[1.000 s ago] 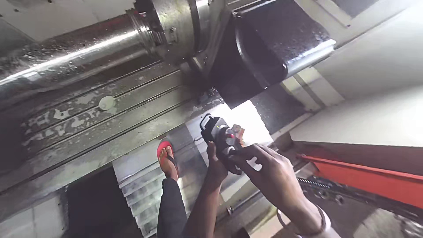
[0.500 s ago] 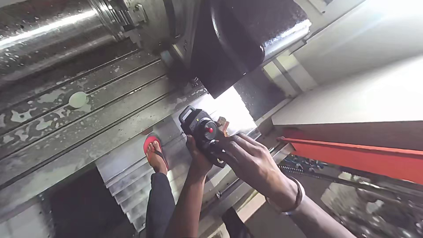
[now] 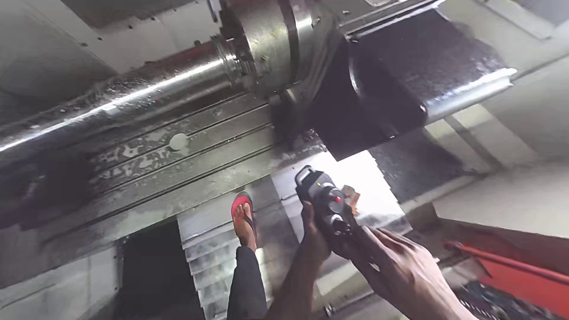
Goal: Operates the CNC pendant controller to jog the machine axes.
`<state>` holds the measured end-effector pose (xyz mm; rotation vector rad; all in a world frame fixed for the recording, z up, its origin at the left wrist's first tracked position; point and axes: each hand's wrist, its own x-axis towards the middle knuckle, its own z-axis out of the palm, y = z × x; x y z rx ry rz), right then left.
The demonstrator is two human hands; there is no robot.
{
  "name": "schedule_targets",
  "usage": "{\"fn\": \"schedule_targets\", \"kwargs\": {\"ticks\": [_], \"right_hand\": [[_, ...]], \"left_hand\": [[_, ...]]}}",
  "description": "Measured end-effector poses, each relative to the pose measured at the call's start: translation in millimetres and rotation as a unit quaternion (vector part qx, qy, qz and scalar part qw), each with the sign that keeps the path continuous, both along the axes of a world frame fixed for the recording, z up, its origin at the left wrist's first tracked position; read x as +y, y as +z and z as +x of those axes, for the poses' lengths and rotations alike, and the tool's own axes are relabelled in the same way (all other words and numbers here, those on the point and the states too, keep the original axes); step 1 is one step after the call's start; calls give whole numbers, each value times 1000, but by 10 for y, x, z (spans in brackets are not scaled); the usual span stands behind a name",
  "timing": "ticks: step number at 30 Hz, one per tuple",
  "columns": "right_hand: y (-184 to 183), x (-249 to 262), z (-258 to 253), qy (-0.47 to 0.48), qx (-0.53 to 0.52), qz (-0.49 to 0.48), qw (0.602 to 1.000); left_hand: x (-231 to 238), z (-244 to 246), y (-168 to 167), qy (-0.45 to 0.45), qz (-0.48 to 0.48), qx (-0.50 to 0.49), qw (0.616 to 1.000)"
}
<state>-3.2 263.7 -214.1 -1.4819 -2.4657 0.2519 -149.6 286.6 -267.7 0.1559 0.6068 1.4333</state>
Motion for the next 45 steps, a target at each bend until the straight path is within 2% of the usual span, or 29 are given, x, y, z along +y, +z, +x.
{"fn": "schedule_targets", "kwargs": {"ticks": [3,5,9,13,19,25,31,36,38,41,45], "right_hand": [[166,54,11,-31,5,-44,999],[313,147,7,-53,62,-45,996],[362,352,-31,4,159,-55,986],[306,480,-17,11,148,-43,988],[425,546,71,-101,110,-106,983],[464,569,107,-32,160,-101,982],[491,591,122,-128,119,-139,975],[452,560,38,-46,129,-82,987],[453,558,28,-63,92,-66,992],[487,581,55,-112,43,-103,987],[469,559,55,-67,100,-84,989]], "left_hand": [[29,-2,-77,-24,-9,-13,1000],[30,-11,-142,-42,21,4,999],[7,59,-134,-65,37,90,993],[72,71,-129,-100,61,111,987],[182,100,-87,-131,46,95,986],[261,134,-34,-142,52,99,984],[270,152,-105,-138,53,94,985],[274,120,-97,-115,66,98,986],[265,111,-101,-118,59,98,986],[242,132,-123,-116,56,99,987],[233,132,-100,-102,75,105,986]]}}
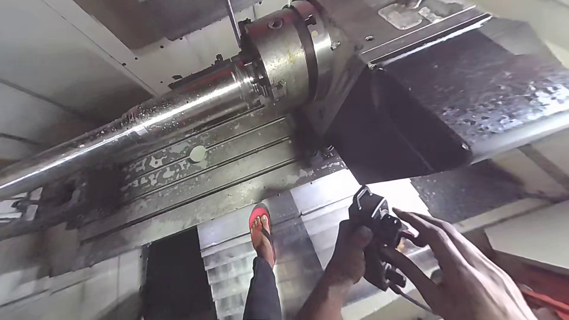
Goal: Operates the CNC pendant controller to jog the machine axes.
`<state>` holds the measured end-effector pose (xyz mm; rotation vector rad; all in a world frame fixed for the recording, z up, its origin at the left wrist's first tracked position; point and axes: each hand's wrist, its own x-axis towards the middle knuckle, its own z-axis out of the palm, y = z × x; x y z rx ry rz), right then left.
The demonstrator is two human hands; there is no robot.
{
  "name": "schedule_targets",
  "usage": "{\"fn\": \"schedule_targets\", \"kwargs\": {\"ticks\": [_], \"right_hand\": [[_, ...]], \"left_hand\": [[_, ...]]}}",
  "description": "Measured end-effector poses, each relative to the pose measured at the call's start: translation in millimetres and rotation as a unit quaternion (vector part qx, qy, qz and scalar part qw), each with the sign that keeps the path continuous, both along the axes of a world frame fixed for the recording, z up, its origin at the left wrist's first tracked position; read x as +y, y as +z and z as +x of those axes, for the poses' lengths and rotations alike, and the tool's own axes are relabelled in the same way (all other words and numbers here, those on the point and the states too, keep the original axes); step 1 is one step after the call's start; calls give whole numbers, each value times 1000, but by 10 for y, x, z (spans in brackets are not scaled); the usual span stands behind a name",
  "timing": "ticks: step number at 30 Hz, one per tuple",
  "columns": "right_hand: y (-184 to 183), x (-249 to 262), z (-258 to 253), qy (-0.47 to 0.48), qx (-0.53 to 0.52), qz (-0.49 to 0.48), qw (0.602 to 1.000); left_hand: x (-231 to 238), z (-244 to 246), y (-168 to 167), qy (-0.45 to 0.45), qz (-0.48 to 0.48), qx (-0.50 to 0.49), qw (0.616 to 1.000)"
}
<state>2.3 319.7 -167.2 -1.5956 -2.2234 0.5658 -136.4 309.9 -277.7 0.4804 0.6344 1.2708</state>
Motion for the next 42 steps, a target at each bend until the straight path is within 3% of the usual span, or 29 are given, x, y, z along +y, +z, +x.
{"fn": "schedule_targets", "kwargs": {"ticks": [6,11,16,21,26,30,34,42], "right_hand": [[21,24,65,-40,-45,-26,998],[-16,8,79,21,13,19,1000],[17,37,117,-36,-43,-22,998],[-15,-1,127,8,15,-12,1000],[-13,4,150,-47,-25,-22,998],[-22,-12,165,-1,-1,-8,1000],[-33,1,181,-33,-16,-4,999],[-54,-23,202,5,0,-9,1000]], "left_hand": [[2,49,-1,-4,1,14,1000],[18,100,-53,-10,19,-10,1000],[7,135,-39,-18,3,-10,1000],[16,136,-38,-9,24,-9,1000],[15,135,5,-11,4,9,1000],[11,147,-33,-8,34,1,999],[-5,175,-25,-15,10,-2,1000],[-26,192,-53,-4,13,-7,1000]]}}
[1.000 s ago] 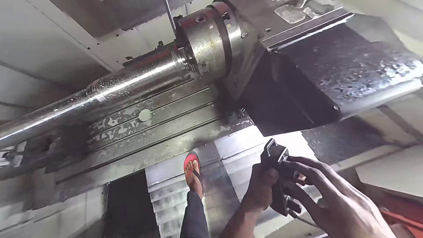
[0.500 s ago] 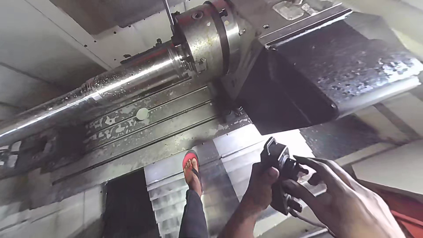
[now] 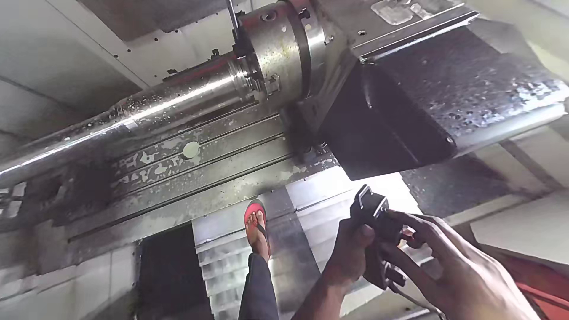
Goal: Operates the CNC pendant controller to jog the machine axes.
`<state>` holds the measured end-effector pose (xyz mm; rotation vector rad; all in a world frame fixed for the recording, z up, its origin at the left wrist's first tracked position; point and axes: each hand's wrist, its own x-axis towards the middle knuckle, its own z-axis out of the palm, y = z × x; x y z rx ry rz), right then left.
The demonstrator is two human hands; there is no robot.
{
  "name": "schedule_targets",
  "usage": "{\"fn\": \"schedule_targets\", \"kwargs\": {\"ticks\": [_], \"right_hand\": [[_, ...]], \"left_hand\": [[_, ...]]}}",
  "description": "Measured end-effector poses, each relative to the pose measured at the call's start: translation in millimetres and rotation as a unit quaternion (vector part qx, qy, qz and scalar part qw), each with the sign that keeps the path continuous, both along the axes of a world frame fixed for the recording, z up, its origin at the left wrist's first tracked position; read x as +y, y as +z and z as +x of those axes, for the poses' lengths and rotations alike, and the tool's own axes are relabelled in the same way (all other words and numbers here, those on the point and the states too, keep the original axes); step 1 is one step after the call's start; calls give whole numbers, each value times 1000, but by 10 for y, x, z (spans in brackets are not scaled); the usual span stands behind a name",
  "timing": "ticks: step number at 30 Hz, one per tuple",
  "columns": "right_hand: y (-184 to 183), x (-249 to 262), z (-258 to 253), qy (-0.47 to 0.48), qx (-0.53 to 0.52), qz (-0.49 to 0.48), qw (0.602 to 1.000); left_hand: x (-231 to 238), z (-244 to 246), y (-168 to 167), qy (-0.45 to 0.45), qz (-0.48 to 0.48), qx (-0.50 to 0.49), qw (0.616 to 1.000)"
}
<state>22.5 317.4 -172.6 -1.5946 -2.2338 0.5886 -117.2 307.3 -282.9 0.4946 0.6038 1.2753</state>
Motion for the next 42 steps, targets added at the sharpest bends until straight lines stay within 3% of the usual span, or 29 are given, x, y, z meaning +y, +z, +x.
{"fn": "schedule_targets", "kwargs": {"ticks": [16,23,28,35,42], "right_hand": [[-25,-33,60,-14,-15,5,1000],[-80,-76,44,-13,-28,67,997],[-43,-206,110,-38,-4,31,999],[-209,-299,-39,25,-85,41,995],[-408,-339,-7,40,-71,79,994]], "left_hand": [[-74,48,-14,-4,9,2,1000],[-140,10,97,-4,-50,19,999],[-54,18,61,33,-69,-102,992],[-63,43,-20,68,-61,-64,994],[-121,74,-20,75,-52,-64,994]]}}
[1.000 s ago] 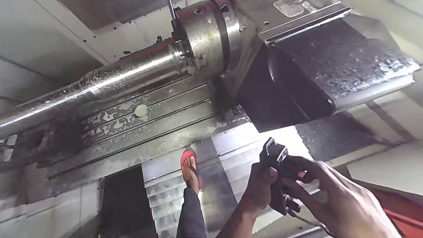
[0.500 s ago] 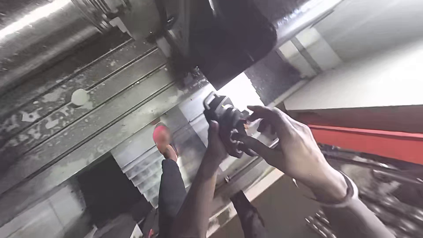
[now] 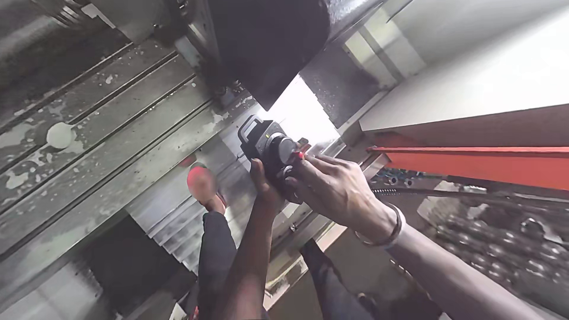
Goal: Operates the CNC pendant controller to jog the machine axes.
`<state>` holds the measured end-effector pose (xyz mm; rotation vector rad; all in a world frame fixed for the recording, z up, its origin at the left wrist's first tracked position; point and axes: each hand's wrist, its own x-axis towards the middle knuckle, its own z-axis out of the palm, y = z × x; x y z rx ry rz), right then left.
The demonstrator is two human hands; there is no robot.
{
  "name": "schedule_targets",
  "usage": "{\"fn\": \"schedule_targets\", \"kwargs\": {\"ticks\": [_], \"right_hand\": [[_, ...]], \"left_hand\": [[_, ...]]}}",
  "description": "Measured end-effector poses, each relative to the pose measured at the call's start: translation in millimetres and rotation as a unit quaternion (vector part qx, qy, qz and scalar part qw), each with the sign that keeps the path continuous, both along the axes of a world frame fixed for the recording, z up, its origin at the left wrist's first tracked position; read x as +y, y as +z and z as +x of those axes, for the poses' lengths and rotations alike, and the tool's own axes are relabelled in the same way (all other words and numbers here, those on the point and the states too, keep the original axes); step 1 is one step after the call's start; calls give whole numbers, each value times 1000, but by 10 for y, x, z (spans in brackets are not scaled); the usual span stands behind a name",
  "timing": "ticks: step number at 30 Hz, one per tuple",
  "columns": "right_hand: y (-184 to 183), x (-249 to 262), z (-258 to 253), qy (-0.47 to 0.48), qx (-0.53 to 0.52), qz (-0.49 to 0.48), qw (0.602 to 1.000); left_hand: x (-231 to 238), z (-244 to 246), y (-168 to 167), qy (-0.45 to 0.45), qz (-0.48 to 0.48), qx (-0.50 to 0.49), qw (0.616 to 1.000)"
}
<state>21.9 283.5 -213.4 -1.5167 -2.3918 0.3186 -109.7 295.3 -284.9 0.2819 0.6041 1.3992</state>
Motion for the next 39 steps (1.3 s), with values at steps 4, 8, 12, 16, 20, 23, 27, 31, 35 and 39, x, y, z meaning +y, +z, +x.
{"fn": "schedule_targets", "kwargs": {"ticks": [4,8,12,16,20,23,27,31,35,39], "right_hand": [[0,-33,74,-3,11,-23,1000],[-7,-168,157,-18,-10,-62,998],[-111,-273,149,-32,-3,-39,999],[181,-168,134,-83,-12,-137,987],[480,2,105,-138,46,-157,977],[595,137,49,-144,94,-141,975],[683,226,-75,-129,91,-140,977],[665,270,-199,-114,70,-171,976],[654,331,-277,-137,92,-134,977],[723,395,-387,-167,69,-106,978]], "left_hand": [[-8,-18,-79,-16,34,-45,998],[-8,-21,95,14,-17,-35,999],[-56,-59,141,-22,-69,7,997],[-38,-9,62,-40,-31,34,998],[53,25,32,-74,36,25,996],[134,-19,108,-78,62,48,994],[232,-104,141,-68,26,-8,997],[319,-233,210,-42,24,-74,996],[307,-265,205,-55,37,-53,996],[302,-236,221,-83,83,8,993]]}}
